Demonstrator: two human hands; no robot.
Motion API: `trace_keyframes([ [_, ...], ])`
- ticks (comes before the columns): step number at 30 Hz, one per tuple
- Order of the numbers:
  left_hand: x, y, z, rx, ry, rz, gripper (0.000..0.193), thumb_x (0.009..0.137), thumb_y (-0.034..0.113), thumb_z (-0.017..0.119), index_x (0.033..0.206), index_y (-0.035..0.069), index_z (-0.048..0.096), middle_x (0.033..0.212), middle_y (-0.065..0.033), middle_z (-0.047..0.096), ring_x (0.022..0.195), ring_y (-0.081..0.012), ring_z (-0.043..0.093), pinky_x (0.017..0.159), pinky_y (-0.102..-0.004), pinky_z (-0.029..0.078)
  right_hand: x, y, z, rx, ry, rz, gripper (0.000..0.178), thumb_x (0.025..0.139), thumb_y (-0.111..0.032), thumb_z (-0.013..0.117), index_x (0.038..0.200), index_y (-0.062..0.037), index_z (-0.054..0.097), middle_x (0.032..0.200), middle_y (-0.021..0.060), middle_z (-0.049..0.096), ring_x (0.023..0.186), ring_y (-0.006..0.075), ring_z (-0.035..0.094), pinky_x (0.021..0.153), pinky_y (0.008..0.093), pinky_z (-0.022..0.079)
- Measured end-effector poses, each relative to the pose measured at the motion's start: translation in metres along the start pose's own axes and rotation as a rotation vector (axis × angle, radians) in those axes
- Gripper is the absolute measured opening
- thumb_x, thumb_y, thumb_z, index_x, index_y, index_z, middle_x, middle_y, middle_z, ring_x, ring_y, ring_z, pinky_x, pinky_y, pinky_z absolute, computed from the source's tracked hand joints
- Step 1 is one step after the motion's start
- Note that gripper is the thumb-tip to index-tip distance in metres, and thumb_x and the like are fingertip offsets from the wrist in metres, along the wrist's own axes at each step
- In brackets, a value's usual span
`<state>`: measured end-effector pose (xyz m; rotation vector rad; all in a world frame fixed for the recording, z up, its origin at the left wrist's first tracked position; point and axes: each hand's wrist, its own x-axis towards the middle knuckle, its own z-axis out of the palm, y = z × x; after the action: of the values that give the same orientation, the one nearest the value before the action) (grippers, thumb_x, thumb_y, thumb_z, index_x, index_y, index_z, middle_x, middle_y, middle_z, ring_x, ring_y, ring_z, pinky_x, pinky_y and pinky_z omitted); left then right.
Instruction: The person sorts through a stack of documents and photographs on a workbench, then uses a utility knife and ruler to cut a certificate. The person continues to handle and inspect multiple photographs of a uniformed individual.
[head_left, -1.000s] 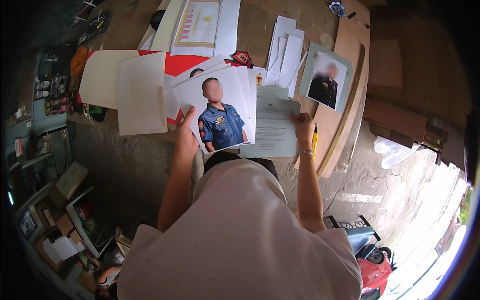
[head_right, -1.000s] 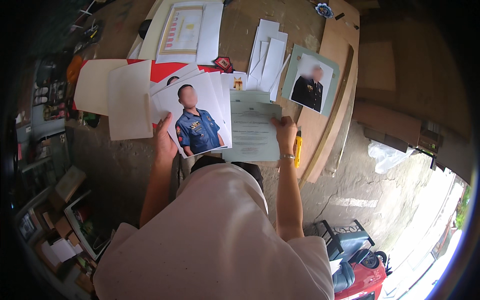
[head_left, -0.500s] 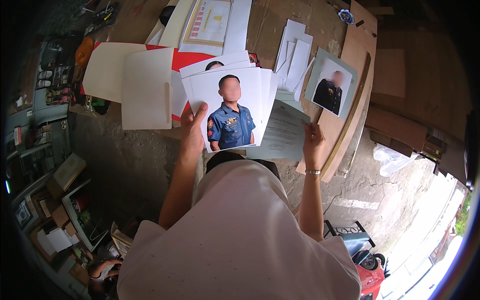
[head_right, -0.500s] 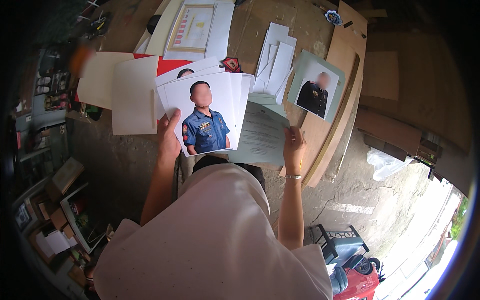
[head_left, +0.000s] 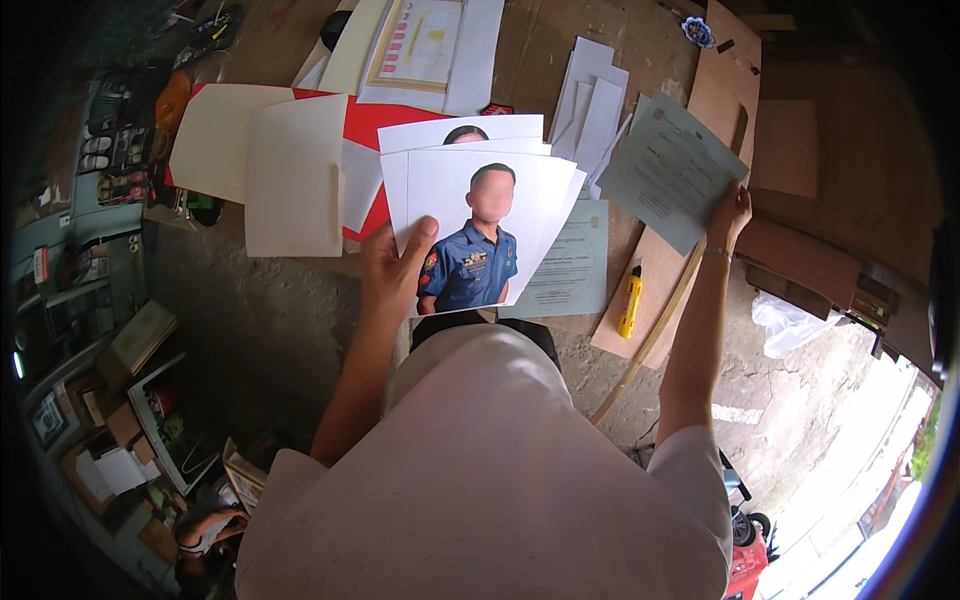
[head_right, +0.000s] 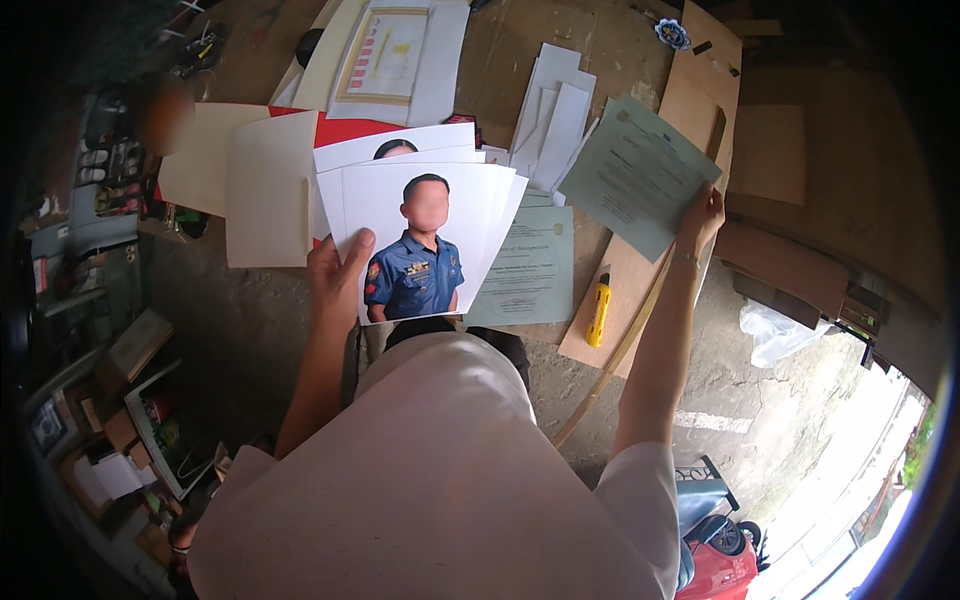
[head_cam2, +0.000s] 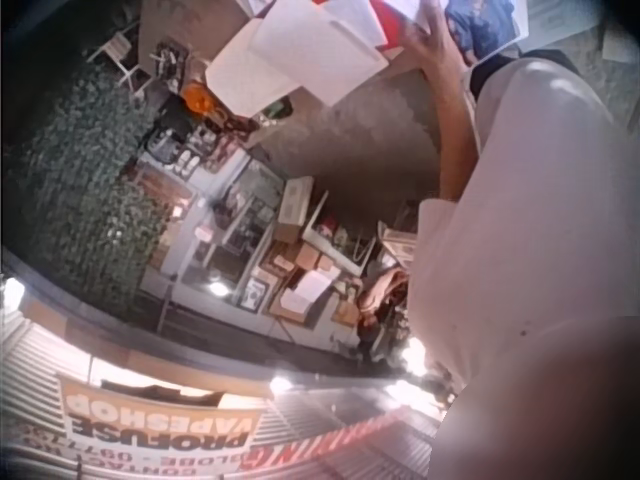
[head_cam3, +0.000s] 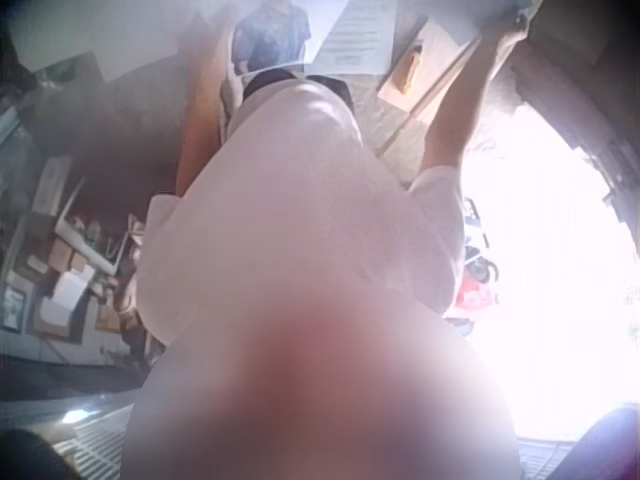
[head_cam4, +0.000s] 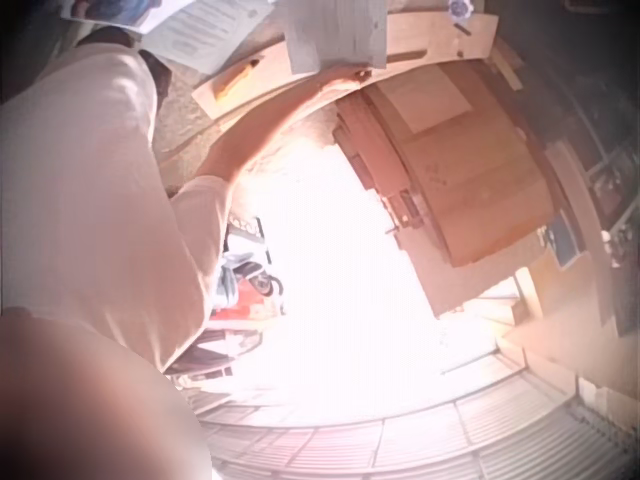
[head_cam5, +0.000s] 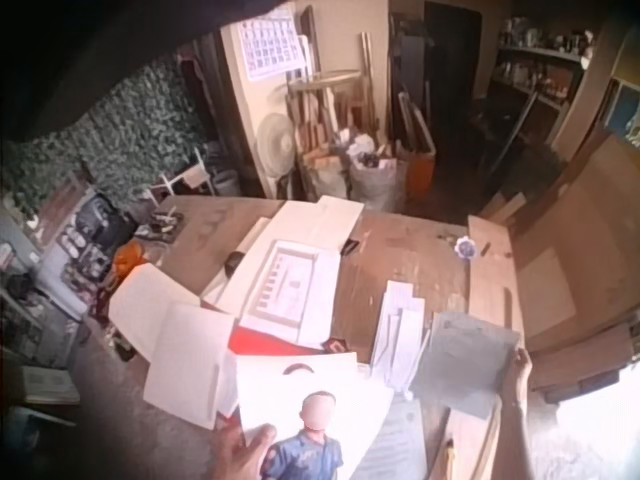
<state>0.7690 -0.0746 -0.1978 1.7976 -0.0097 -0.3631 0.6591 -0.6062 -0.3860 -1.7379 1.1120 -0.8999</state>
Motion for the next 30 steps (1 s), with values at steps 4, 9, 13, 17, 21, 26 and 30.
trace_keyframes([
  [4, -0.016, 0.004, 0.015, -0.068, 0.061, 0.06, 0.03, 0.097, 0.027, 0.07, 0.102, -0.002, 0.069, 0.087, -0.0002, 0.067, 0.077, -0.0069, 0.058, 0.07, -0.0241, 0.045, 0.036, 0.029, 0.006, -0.224, 0.04, -0.021, 0.039, 0.101, -0.032, 0.06, 0.106, 0.0058, 0.071, 0.089, 0.0143, 0.074, 0.08, 0.0173, 0.065, 0.073, 0.0343, 0.052],
  [9, -0.016, 0.003, 0.018, -0.108, 0.106, -0.078, 0.035, 0.097, 0.024, 0.069, 0.119, -0.002, 0.064, 0.11, -0.006, 0.066, 0.1, -0.0123, 0.059, 0.092, -0.029, 0.043, 0.037, 0.038, 0.013, -0.461, -0.001, -0.066, 0.03, 0.098, -0.031, 0.061, 0.106, -0.0047, 0.072, 0.091, 0.0198, 0.074, 0.087, 0.0364, 0.071, 0.076, 0.0453, 0.054],
  [13, -0.017, -0.003, 0.021, -0.142, 0.105, -0.081, 0.034, 0.096, 0.028, 0.07, 0.112, -0.002, 0.068, 0.1, -0.0033, 0.07, 0.091, -0.0084, 0.06, 0.083, -0.0264, 0.045, 0.028, 0.045, 0.024, -0.584, 0.044, -0.117, 0.029, 0.096, -0.031, 0.061, 0.108, -0.0072, 0.071, 0.089, 0.0187, 0.073, 0.086, 0.0376, 0.071, 0.073, 0.0475, 0.054],
  [17, -0.015, -0.01, 0.033, -0.289, 0.082, -0.152, 0.032, 0.095, 0.026, 0.072, 0.113, -0.001, 0.068, 0.103, -0.0018, 0.068, 0.096, -0.0087, 0.059, 0.087, -0.0267, 0.044, 0.036, 0.038, 0.029, -0.805, 0.245, -0.378, 0.028, 0.095, -0.032, 0.064, 0.11, -0.009, 0.07, 0.085, 0.0159, 0.072, 0.079, 0.0366, 0.07, 0.068, 0.0482, 0.053],
  [21, -0.012, -0.013, 0.045, -0.372, 0.098, -0.233, 0.02, 0.094, 0.018, 0.073, 0.106, 0.002, 0.068, 0.097, 0.0009, 0.067, 0.09, -0.0076, 0.058, 0.086, -0.0262, 0.043, 0.0, -0.023, 0.031, -0.479, 0.189, -0.365, 0.03, 0.098, -0.034, 0.064, 0.111, -0.0063, 0.065, 0.084, 0.0109, 0.066, 0.074, 0.0267, 0.065, 0.064, 0.0363, 0.051],
  [26, -0.008, -0.012, 0.06, -0.42, 0.1, -0.205, 0.019, 0.094, 0.017, 0.074, 0.105, 0.003, 0.069, 0.097, -0.0004, 0.067, 0.091, -0.0082, 0.058, 0.086, -0.027, 0.044, -0.176, -0.137, 0.01, 0.329, -0.615, 0.077, 0.035, 0.101, -0.037, 0.062, 0.099, -0.0022, 0.061, 0.082, 0.0019, 0.062, 0.069, 0.0102, 0.056, 0.062, 0.0233, 0.046],
  [30, 0.001, -0.011, 0.071, -0.436, 0.097, -0.158, 0.021, 0.091, 0.014, 0.077, 0.105, 0.001, 0.068, 0.098, -0.0023, 0.068, 0.092, -0.0101, 0.06, 0.088, -0.0287, 0.045, -0.258, -0.187, 0.01, 0.044, -0.515, 0.083, 0.043, 0.078, -0.025, 0.09, 0.093, 0.002, 0.06, 0.075, 0.0081, 0.066, 0.064, 0.0115, 0.064, 0.057, 0.025, 0.051],
])
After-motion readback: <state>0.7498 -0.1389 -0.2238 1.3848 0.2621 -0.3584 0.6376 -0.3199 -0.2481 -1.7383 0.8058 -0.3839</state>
